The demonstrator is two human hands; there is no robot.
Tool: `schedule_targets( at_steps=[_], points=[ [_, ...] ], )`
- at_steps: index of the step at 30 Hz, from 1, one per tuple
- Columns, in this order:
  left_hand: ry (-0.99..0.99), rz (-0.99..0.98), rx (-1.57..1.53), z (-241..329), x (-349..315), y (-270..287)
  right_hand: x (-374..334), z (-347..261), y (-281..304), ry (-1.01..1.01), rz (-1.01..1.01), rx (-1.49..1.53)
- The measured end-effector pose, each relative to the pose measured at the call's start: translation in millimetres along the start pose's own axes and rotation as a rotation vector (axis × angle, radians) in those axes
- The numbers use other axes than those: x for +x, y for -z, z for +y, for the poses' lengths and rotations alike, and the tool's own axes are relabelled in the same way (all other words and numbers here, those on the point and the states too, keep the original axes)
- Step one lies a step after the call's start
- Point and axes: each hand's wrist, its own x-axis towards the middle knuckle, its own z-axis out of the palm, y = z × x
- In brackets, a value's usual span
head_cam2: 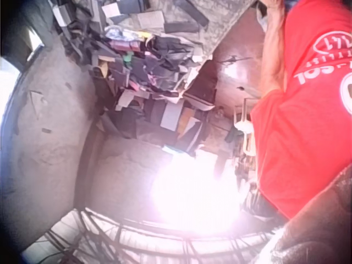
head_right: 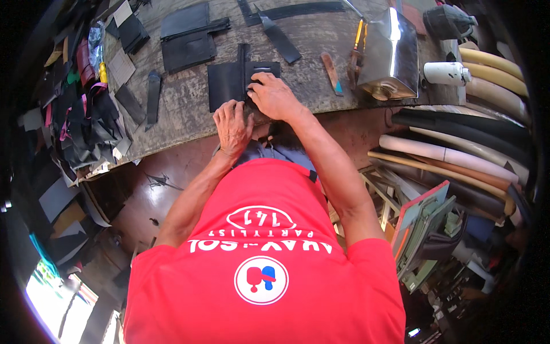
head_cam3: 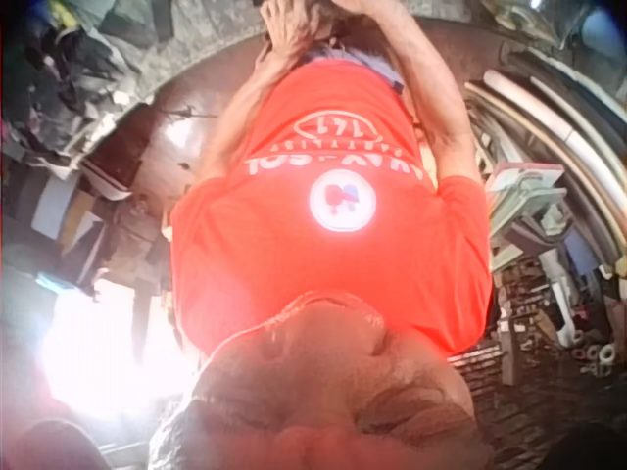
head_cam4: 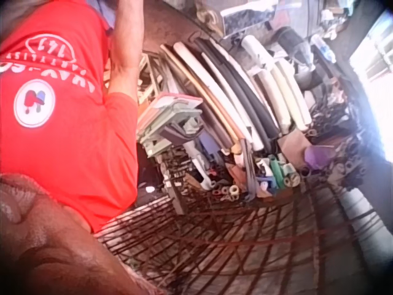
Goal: Assemble and align multiple leather pieces for a wallet.
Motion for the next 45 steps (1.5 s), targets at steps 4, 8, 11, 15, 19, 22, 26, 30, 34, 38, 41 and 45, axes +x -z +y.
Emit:
schedule_targets(
  at_steps=[4, 8, 11, 15, 19, 22, 26, 30, 34, 38, 41, 45],
  points=[
    [0.106, 0.095, 0.013, 9.4, 9.8, -11.1, 13.7, 9.1, 13.9, -0.021, -0.192, 0.048],
    [0.204, 0.145, 0.037, 16.5, 16.1, -19.9, 19.7, 10.4, 20.3, 0.002, -0.262, 0.061],
    [0.239, 0.203, 0.105, 18.7, 17.5, -23.8, 18.7, 15.9, 20.4, 0.049, -0.254, 0.083],
    [0.143, 0.163, 0.103, 17.2, 9.5, -18.4, 11.1, 16.2, 19.0, 0.105, -0.188, 0.116],
    [0.001, 0.13, 0.125, 13.9, 6.5, -12.5, 5.1, 18.0, 15.9, 0.174, -0.139, 0.106],
    [-0.011, 0.097, 0.152, 13.7, 7.8, -9.1, 2.5, 14.6, 15.6, 0.124, -0.086, 0.125],
    [0.001, 0.033, 0.194, 17.1, 12.4, -3.1, 1.6, 20.1, 13.5, 0.143, -0.083, 0.157],
    [-0.051, 0.058, 0.178, 13.8, 13.3, -3.2, 3.1, 23.6, 7.6, 0.189, -0.073, 0.142],
    [-0.157, 0.105, 0.101, -0.5, 5.9, -9.1, -0.2, 19.1, 2.4, 0.17, -0.032, 0.111],
    [-0.232, 0.027, 0.034, -19.1, 0.2, -5.8, -1.7, 13.9, 0.7, 0.203, -0.019, 0.042],
    [-0.243, 0.006, -0.009, -25.3, 1.2, -1.6, -3.2, 13.4, -0.9, 0.218, -0.004, -0.006],
    [-0.245, -0.008, -0.019, -26.1, 3.8, 0.0, -5.3, 10.5, -2.1, 0.213, 0.019, -0.022]
  ],
)
